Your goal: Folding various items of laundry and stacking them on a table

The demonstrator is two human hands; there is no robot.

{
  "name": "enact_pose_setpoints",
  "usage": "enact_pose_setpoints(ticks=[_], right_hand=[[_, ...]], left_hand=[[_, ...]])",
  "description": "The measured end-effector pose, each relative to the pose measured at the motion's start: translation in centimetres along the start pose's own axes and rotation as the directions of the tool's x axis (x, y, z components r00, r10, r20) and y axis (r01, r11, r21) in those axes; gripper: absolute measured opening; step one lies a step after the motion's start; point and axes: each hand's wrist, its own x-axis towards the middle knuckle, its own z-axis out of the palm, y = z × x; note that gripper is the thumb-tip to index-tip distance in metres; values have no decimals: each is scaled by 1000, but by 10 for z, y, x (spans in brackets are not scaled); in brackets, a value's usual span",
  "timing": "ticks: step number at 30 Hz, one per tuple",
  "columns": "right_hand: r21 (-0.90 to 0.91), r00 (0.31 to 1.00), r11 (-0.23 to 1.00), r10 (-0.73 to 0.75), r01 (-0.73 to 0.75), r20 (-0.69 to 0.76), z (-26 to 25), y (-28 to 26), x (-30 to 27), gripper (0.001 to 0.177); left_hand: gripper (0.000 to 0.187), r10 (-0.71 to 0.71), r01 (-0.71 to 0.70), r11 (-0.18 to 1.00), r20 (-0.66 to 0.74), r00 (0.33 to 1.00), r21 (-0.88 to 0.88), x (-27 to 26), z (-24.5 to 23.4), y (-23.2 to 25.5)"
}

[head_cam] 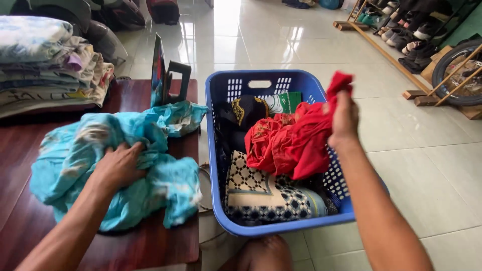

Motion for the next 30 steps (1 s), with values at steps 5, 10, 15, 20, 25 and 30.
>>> enact_pose_setpoints(ticks=[5,10,15,20,25,30], right_hand=[[84,996,994,65,-70,61,12,-11,-36,32],[191,995,981,8,-28,104,-11,-45,-33,34],[347,989,938,-52,0,139,-24,-97,-47,35],[404,977,914,-52,-38,209,-44,-102,-58,33],[377,974,917,49,-131,220,-17,-132,-81,37],[327,971,943,-24,-57,239,-18,-90,-53,30]], left_hand=[[60,220,-256,957,-232,947,-136,13,-42,12],[38,224,-586,756,-725,651,-293,-6,-147,122],[69,353,-805,333,-727,589,-490,23,-103,265],[92,634,-861,275,-593,496,-427,-44,-87,342],[25,589,-700,228,-477,652,-677,-20,-67,327],[11,138,-784,299,-788,599,-544,-46,-167,161]])
